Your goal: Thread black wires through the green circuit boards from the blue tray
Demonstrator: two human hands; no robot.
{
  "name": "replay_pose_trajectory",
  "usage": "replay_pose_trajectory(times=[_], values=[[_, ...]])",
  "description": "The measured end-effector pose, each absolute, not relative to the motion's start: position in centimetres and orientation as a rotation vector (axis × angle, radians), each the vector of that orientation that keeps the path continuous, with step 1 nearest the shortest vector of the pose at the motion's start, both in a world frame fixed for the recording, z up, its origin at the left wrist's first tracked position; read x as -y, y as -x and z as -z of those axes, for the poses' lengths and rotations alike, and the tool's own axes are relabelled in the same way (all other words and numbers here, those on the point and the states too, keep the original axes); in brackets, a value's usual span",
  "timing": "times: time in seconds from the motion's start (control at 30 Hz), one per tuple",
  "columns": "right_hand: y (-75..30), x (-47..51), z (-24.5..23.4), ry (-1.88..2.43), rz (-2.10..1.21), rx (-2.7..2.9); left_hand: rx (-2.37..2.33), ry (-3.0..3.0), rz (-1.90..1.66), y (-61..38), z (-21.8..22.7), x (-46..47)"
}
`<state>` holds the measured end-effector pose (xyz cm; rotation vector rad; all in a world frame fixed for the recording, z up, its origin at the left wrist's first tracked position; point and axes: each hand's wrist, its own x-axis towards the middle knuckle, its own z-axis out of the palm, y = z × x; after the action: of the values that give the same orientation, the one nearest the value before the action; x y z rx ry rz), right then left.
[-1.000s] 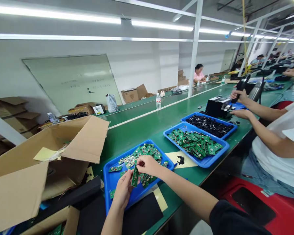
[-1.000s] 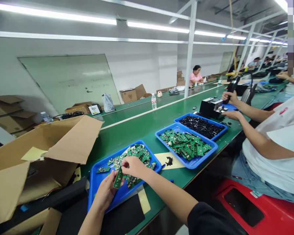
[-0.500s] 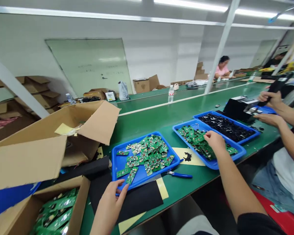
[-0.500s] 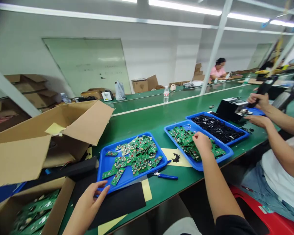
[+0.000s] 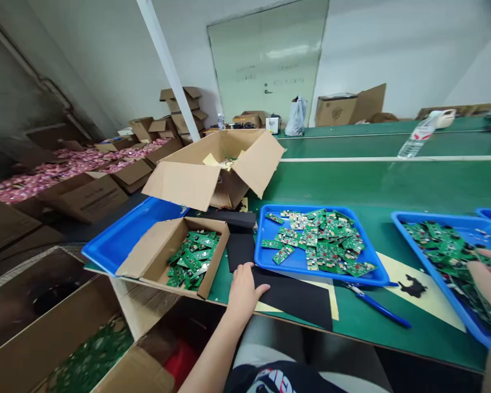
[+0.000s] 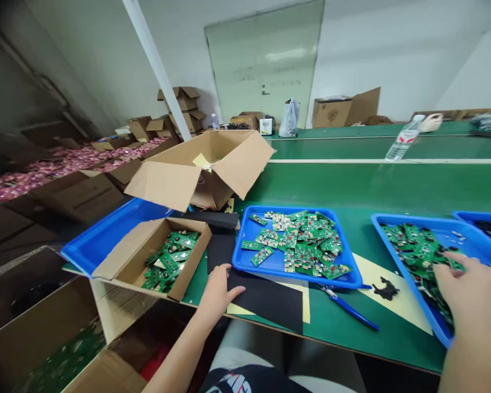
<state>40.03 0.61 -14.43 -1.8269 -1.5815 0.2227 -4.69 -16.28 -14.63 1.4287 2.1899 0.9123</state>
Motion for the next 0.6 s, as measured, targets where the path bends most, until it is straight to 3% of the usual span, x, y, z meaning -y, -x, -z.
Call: replay_pose_trajectory(times=[0.1,0.27,0.4,0.6], values=[[-32.7,1.6,13.5,1.78,-0.366,1.713,-2.125,-1.309,-0.983,4.6,14.8,16.3],[-20.9,6.6,13.8,1.056,-0.936,2.274,-1.901,-1.122,-1.078,4.6,14.6,17.0],[-14.8,9.4,14.8,0.721,-0.96,2.359,-1.715,-1.048,-1.111,3.9,13.7,18.1],[-10.7,9.8,14.8,0.578,-0.952,2.357,-1.651,-1.015,-1.148,3.1,13.0,19.0]])
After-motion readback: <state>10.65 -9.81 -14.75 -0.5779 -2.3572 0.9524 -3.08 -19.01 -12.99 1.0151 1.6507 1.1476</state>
